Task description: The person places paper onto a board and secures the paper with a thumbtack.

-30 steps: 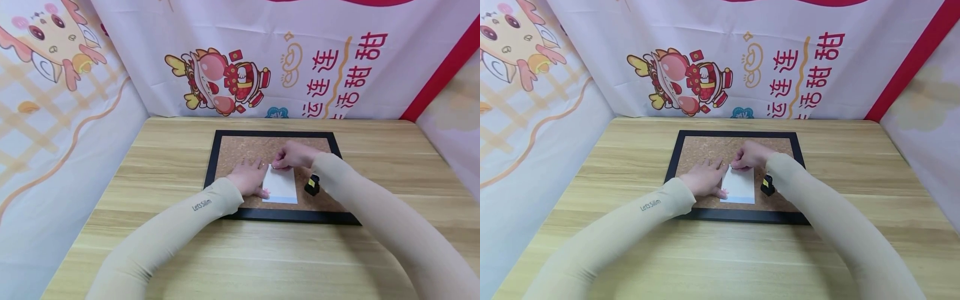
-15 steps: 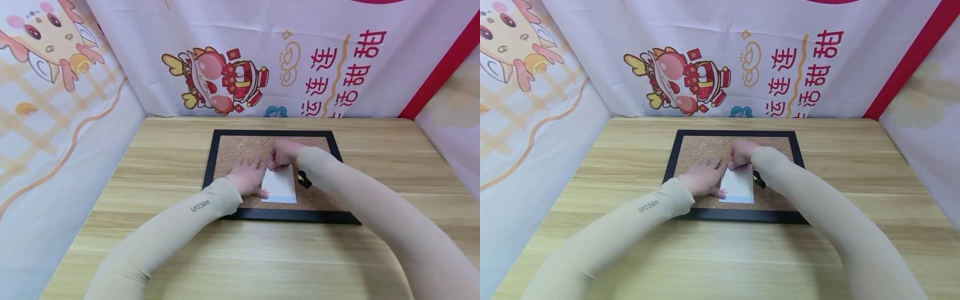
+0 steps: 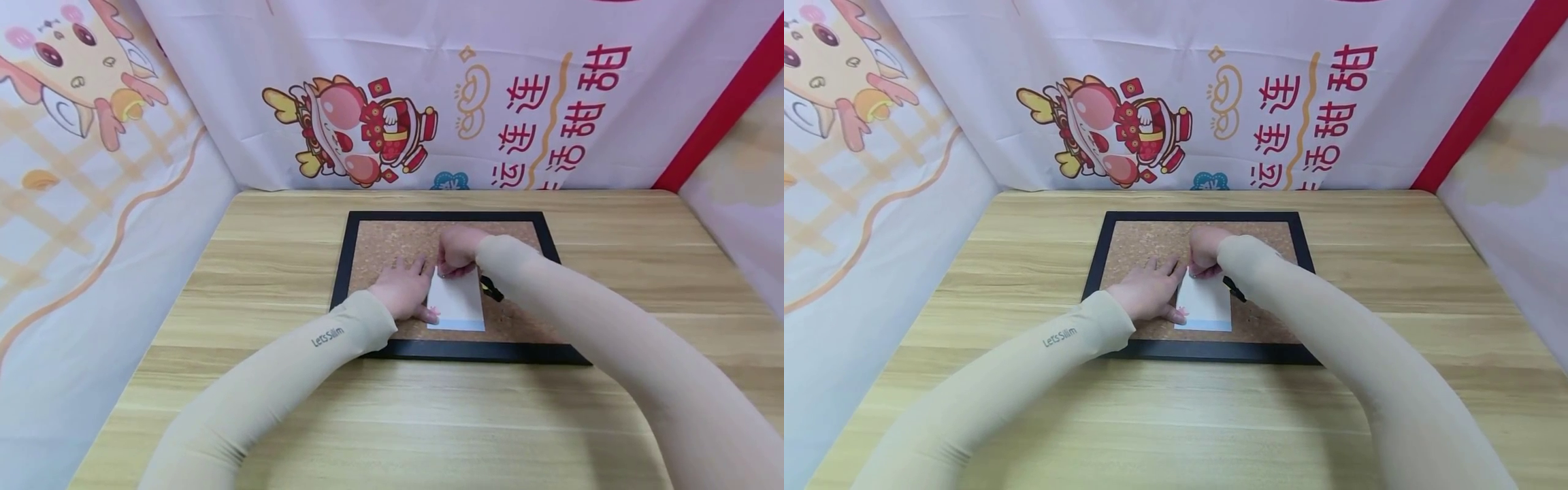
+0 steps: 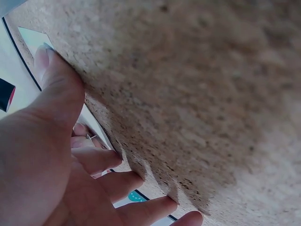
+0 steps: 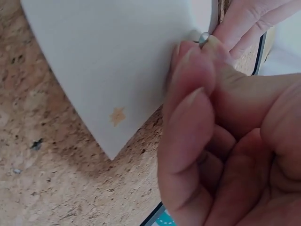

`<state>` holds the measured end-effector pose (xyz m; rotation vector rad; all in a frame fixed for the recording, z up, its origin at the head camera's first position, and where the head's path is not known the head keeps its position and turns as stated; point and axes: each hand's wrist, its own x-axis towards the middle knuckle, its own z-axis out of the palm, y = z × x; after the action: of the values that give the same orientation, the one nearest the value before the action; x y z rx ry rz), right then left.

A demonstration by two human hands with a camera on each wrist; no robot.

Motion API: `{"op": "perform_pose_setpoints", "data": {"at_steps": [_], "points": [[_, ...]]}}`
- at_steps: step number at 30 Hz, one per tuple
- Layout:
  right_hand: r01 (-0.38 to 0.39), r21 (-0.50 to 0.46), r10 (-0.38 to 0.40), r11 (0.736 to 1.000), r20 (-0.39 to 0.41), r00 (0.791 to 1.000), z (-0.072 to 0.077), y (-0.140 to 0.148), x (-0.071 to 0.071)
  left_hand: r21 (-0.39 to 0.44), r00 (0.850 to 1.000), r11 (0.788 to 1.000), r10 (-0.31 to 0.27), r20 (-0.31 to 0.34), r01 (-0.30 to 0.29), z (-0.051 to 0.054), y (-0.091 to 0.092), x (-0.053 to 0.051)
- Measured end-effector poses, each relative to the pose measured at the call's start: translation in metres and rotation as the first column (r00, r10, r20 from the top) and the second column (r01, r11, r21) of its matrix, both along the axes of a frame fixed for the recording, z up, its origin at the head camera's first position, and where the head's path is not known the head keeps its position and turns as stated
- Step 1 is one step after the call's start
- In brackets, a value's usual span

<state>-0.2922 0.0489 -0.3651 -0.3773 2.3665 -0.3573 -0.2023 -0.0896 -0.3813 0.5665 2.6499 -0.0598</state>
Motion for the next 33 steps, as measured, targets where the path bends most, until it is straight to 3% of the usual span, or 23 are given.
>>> {"op": "perform_pose_setpoints", "data": {"at_steps": [12, 22, 33], "points": [[0.096, -0.085, -0.085, 0.992, 0.122, 0.989, -0.008, 0.01, -0.006, 0.037, 1.0, 0.999, 0.002, 0.025, -0.003, 0.002, -0.002, 0.0], [0.129, -0.098, -0.112, 0.987, 0.16, 0.981, -0.009, 0.012, -0.009, 0.04, 0.999, 0.999, 0.008, 0.031, -0.009, 0.001, -0.003, -0.002], [0.066, -0.077, -0.055, 0.995, 0.139, 0.989, -0.006, 0.011, -0.005, 0.013, 1.0, 1.0, 0.013, 0.022, -0.014, 0.0, -0.001, -0.002]]}}
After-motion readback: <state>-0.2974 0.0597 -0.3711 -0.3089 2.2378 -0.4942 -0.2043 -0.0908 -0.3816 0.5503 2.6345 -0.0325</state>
